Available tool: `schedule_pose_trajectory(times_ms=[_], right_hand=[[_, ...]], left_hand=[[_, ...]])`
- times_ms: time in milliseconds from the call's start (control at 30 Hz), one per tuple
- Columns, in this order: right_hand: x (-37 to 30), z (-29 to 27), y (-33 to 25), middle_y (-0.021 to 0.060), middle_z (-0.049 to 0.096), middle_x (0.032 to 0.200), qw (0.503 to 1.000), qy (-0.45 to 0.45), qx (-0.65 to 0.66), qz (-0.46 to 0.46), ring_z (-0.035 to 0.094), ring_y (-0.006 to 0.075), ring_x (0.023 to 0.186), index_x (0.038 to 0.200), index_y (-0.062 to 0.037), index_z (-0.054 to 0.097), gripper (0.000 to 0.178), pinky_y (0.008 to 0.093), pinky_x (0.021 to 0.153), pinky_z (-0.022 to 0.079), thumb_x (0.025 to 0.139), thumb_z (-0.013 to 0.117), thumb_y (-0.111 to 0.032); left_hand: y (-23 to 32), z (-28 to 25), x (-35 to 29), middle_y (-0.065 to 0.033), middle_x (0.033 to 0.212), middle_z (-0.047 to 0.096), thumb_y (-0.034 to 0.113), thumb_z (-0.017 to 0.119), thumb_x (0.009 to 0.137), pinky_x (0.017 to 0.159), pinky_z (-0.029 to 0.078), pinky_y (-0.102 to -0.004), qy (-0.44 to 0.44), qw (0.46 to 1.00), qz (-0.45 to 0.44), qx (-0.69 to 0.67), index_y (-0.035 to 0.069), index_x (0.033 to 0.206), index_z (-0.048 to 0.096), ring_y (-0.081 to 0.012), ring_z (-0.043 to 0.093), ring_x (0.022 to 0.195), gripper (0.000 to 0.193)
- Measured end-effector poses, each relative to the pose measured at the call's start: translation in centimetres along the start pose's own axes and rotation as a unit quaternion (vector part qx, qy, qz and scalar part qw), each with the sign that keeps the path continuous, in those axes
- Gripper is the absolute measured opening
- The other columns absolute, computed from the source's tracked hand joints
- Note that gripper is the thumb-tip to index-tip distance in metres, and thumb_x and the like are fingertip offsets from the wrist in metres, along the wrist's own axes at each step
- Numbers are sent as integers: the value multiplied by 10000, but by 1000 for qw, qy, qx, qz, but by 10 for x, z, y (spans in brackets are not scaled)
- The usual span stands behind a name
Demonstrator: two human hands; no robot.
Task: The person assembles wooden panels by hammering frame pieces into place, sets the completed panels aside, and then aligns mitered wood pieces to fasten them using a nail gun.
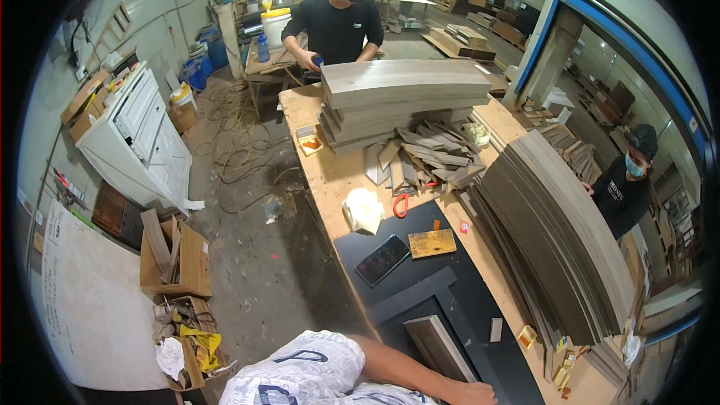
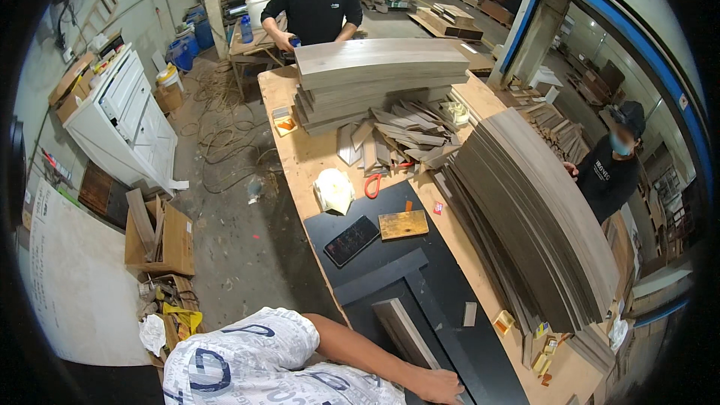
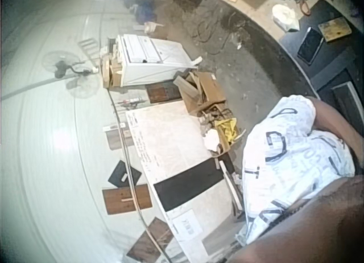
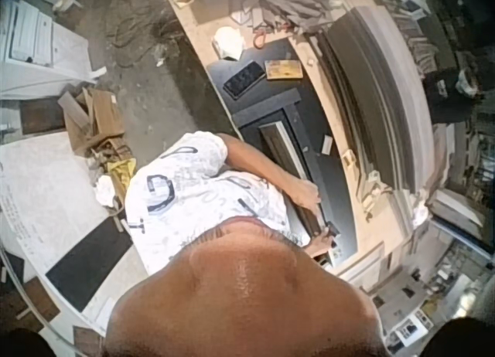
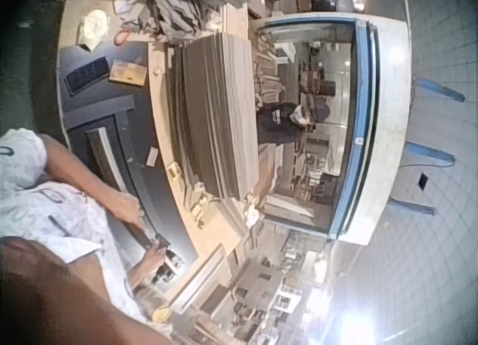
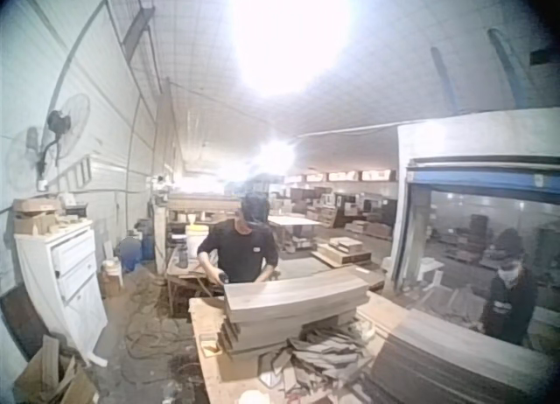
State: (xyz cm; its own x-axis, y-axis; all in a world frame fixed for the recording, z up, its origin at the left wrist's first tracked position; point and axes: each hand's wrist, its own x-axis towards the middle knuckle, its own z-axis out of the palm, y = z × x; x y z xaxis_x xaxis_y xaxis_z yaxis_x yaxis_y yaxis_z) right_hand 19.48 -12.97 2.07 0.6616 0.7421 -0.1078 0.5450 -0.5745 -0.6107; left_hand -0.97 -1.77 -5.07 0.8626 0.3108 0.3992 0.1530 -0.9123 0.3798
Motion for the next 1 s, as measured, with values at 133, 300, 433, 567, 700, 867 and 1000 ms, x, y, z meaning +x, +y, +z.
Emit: schedule_pose_trajectory(times_ms=[133, 300, 433, 567, 700, 867, 1000], right_hand=[[9, 5, 22, 148, 683, 877, 999, 5, 43, -24, 561, 154, 596, 1145, 76, 600, 316, 268, 474, 437, 981, 613, -194], [12, 3, 24, 160, 694, 885, 1000, 5, 6, -22, 578, 160, 606, 1167, 68, 604, 332, 273, 481, 451, 980, 613, -207], [12, 3, 26, 169, 703, 891, 999, 15, -45, -15, 591, 167, 607, 1182, 61, 609, 344, 276, 487, 462, 980, 610, -217], [-6, 0, -4, 181, 714, 884, 1000, 20, -14, 7, 622, 177, 627, 1176, 64, 622, 370, 288, 507, 486, 979, 606, -249], [-9, -3, -12, 190, 718, 903, 994, 23, -108, -11, 652, 195, 683, 1153, 71, 637, 390, 303, 556, 515, 979, 604, -276], [-15, -2, -21, 205, 726, 931, 984, 61, -163, -26, 687, 296, 766, 1117, 68, 661, 475, 362, 692, 545, 962, 618, -378], [-10, -4, -8, 216, 723, 945, 977, 86, -190, -44, 693, 344, 807, 1115, 25, 687, 463, 402, 738, 542, 944, 631, -401]], left_hand=[[3, -10, 0, -127, 893, 664, 225, 419, 949, 562, 528, -444, -19, 1000, -12, -14, 292, 1296, 546, -327, 679, 731, 375], [5, -14, -2, -135, 904, 663, 207, 414, 947, 569, 530, -447, -21, 1000, -6, -20, 279, 1287, 548, -326, 683, 741, 373], [7, -23, -3, -136, 904, 661, 202, 405, 952, 580, 531, -445, -25, 999, -10, -28, 264, 1264, 556, -325, 681, 745, 353], [8, -25, -3, -140, 904, 659, 206, 420, 949, 583, 529, -444, -5, 999, -5, -32, 256, 1253, 564, -324, 681, 752, 340], [8, -27, -4, -188, 993, 634, 163, 499, 912, 627, 505, -440, -46, 997, -8, -54, 216, 1355, 499, -344, 663, 787, 446], [8, -32, -6, -145, 892, 657, 199, 461, 935, 578, 524, -446, -14, 999, 1, -41, 236, 1226, 583, -328, 680, 754, 318], [12, -26, -5, -150, 875, 655, 211, 479, 927, 577, 524, -450, -15, 999, -4, -48, 216, 1202, 591, -330, 676, 736, 297]])
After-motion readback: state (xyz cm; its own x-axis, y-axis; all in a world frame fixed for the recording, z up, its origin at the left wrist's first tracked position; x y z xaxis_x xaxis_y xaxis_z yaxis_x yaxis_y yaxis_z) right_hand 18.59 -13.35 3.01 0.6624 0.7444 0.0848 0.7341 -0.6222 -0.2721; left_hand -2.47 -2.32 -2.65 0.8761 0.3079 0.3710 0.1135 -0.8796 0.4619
